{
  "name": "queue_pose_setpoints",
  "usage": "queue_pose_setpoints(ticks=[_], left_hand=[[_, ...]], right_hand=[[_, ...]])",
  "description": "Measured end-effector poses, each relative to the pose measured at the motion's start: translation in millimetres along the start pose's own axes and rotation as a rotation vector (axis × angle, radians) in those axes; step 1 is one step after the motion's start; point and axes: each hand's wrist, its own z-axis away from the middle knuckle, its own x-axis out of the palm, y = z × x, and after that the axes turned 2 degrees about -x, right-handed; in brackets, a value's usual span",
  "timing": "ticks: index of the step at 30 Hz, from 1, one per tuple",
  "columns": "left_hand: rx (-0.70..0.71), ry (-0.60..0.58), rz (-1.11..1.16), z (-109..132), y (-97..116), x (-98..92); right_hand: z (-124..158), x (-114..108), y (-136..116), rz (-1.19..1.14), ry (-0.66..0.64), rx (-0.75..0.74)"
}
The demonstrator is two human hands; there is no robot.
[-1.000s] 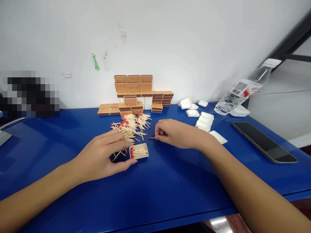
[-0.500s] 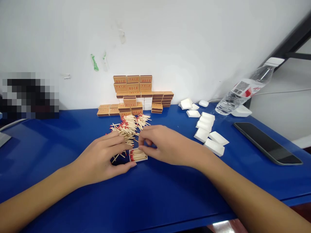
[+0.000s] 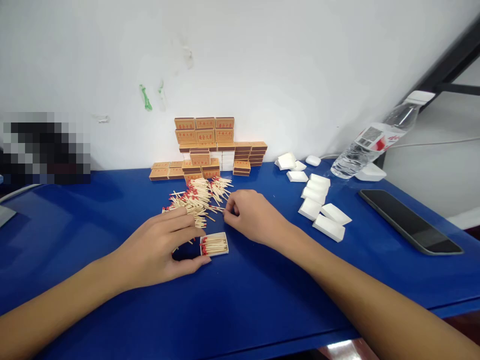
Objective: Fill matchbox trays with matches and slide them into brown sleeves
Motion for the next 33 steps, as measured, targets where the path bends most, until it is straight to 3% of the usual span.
queue_pose_setpoints(ticks=[3,5,7,9,13,15,20,28,33], left_hand=[[-0.026,-0.005,-0.019,0,-3,0.2],[-0.045,-0.014,-0.022,0,-5,-0.2],[-0.051,-0.018,-0.016,0,-5,-0.8],[-0.042,-0.017,-0.013,0,-4,-1.4],[-0.034,-0.016,0.007,0,1,-1.5],[-0.033,-0.03,0.026,0,3,-1.1],[-0.003,-0.031,-0.005,0,1,-1.7],[-0.001,-0.016,-0.048,1,-7,-3.1],[-0.031,-0.015,-0.061,1,-8,-2.5]], right_hand=[[4,-17,2,-0.048,0.005,-0.111],[7,-26,-1,-0.12,-0.088,-0.212],[11,-29,-5,-0.144,-0.19,-0.29],[11,-25,-8,-0.13,-0.2,-0.322],[4,-5,-2,-0.098,0.026,-0.242],[-2,5,4,-0.049,0.077,-0.197],[-8,10,14,0.03,-0.006,-0.172],[-3,-22,34,0.139,-0.181,-0.186],[7,-35,19,0.059,-0.204,-0.215]])
